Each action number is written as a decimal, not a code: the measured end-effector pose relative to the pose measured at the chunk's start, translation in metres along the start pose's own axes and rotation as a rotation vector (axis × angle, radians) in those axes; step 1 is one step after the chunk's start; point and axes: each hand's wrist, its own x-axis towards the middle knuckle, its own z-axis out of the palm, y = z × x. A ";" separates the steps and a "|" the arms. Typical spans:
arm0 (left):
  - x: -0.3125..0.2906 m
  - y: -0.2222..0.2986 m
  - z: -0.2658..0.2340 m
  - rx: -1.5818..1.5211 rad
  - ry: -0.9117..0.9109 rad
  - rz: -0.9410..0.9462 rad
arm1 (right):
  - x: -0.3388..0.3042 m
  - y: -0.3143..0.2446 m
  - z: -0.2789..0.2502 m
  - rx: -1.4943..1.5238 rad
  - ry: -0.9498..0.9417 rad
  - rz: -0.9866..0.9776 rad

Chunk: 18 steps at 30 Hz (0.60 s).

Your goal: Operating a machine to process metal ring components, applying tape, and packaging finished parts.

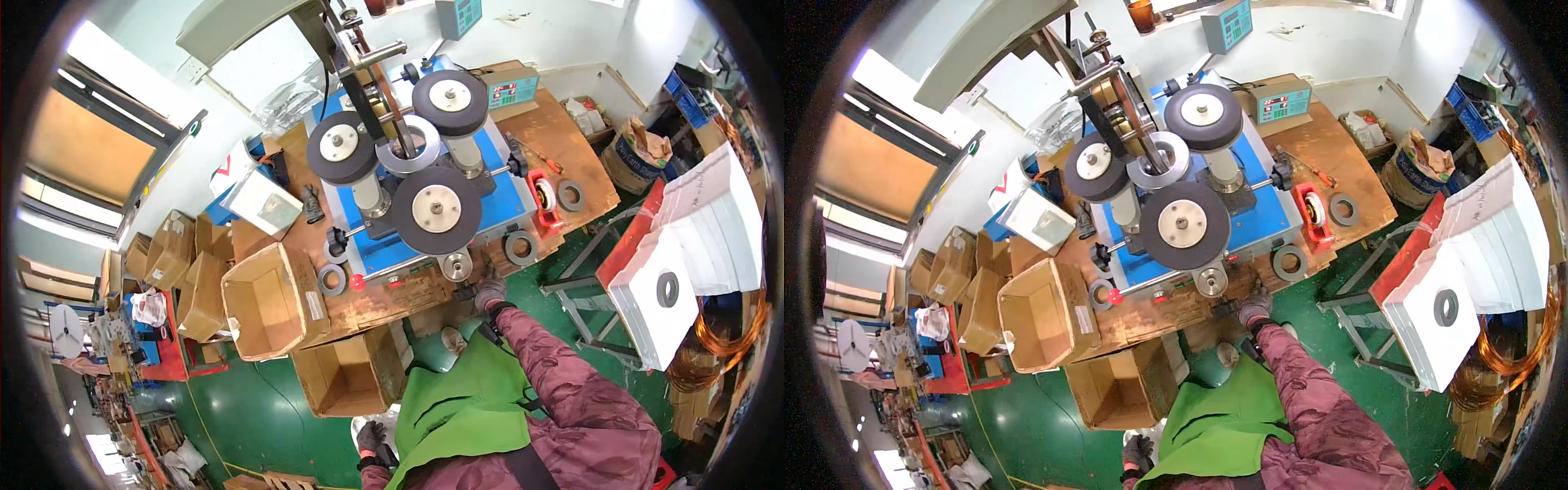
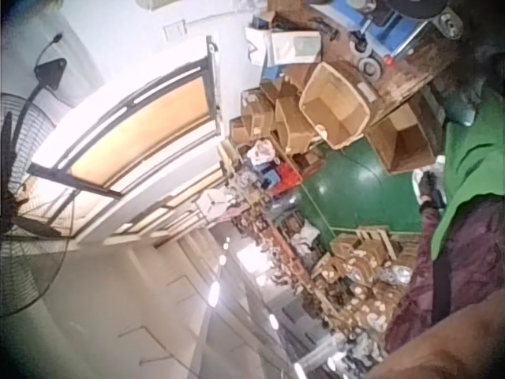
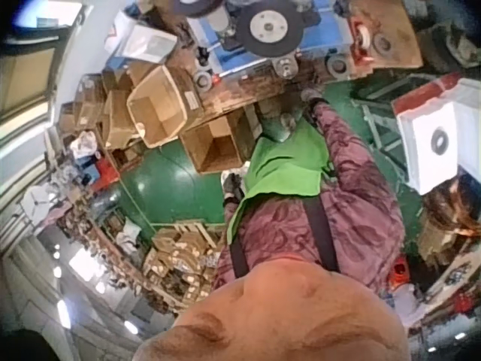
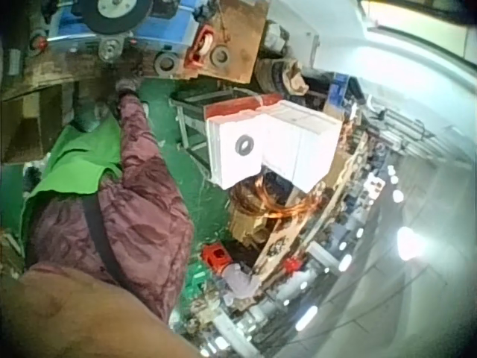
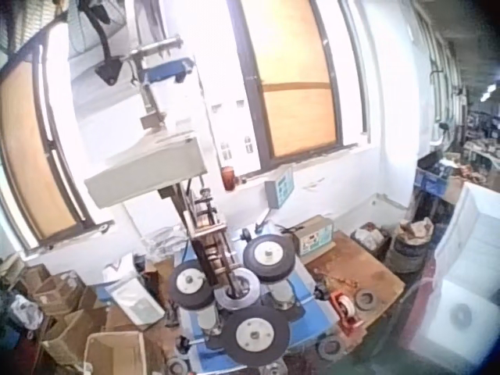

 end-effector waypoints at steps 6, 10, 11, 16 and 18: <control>0.003 0.073 0.056 0.213 -0.056 0.155 | 0.036 0.052 0.034 0.076 0.182 -0.087; 0.021 0.061 0.019 0.493 -0.145 0.354 | -0.036 0.022 -0.015 0.041 0.112 -0.057; 0.027 0.057 0.011 0.833 -0.278 0.631 | -0.047 0.024 -0.016 0.060 0.143 -0.042; 0.040 0.086 0.078 0.461 -0.211 0.191 | -0.072 0.084 -0.014 0.107 0.231 -0.174; 0.048 0.094 0.108 0.451 -0.208 0.193 | -0.078 0.117 -0.040 -0.016 0.118 -0.263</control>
